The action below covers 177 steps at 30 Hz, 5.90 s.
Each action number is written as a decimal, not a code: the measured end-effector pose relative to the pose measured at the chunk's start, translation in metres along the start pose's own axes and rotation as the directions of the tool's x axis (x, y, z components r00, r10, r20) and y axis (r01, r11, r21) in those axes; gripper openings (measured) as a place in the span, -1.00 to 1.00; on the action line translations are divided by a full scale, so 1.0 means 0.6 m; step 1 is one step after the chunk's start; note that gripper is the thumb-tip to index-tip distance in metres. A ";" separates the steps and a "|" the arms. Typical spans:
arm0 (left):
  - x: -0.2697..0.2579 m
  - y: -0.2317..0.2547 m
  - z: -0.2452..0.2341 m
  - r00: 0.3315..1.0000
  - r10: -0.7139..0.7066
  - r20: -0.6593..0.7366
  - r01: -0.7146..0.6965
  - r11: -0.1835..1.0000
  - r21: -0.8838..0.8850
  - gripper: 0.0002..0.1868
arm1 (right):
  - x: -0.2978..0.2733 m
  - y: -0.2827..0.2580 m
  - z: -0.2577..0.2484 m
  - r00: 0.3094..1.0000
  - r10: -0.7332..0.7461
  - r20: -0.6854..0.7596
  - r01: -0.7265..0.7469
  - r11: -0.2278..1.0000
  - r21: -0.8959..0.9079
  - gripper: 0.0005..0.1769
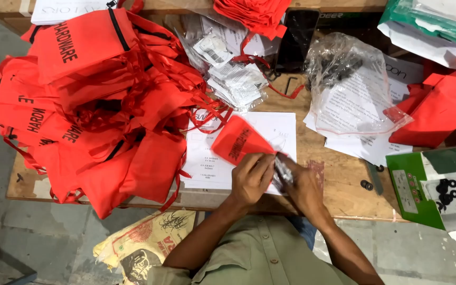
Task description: Packing small hardware components into small red pouches with instruction sheets.
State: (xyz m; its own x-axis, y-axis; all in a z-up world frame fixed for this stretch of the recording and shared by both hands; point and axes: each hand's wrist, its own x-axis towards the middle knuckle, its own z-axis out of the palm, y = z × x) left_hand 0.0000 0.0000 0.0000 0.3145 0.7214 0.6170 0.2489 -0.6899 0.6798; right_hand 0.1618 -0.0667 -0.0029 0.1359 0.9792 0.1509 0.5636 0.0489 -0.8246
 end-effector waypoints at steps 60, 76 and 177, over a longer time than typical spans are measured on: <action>-0.025 -0.027 0.017 0.968 -0.156 0.199 0.150 0.988 0.047 -0.83 | 0.249 0.093 0.039 0.951 -0.181 -0.250 0.019 0.843 -0.538 -0.81; -0.029 -0.040 0.009 0.949 -0.259 0.177 0.285 0.949 -0.135 -0.71 | 0.211 0.005 0.003 0.940 0.156 -0.303 -0.260 0.903 -0.342 -0.75; -0.037 0.021 0.093 0.685 -0.273 0.676 0.350 -0.690 -0.634 -0.44 | 0.036 -0.053 -0.127 0.985 0.109 0.134 -0.122 0.988 0.090 -0.68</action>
State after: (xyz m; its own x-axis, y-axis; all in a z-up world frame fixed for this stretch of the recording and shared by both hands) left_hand 0.0471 -0.0279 -0.0272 0.7664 0.6416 -0.0313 -0.6420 0.7667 -0.0020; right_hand 0.2089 -0.0623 0.0683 0.0865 0.9961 -0.0145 0.4668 -0.0534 -0.8828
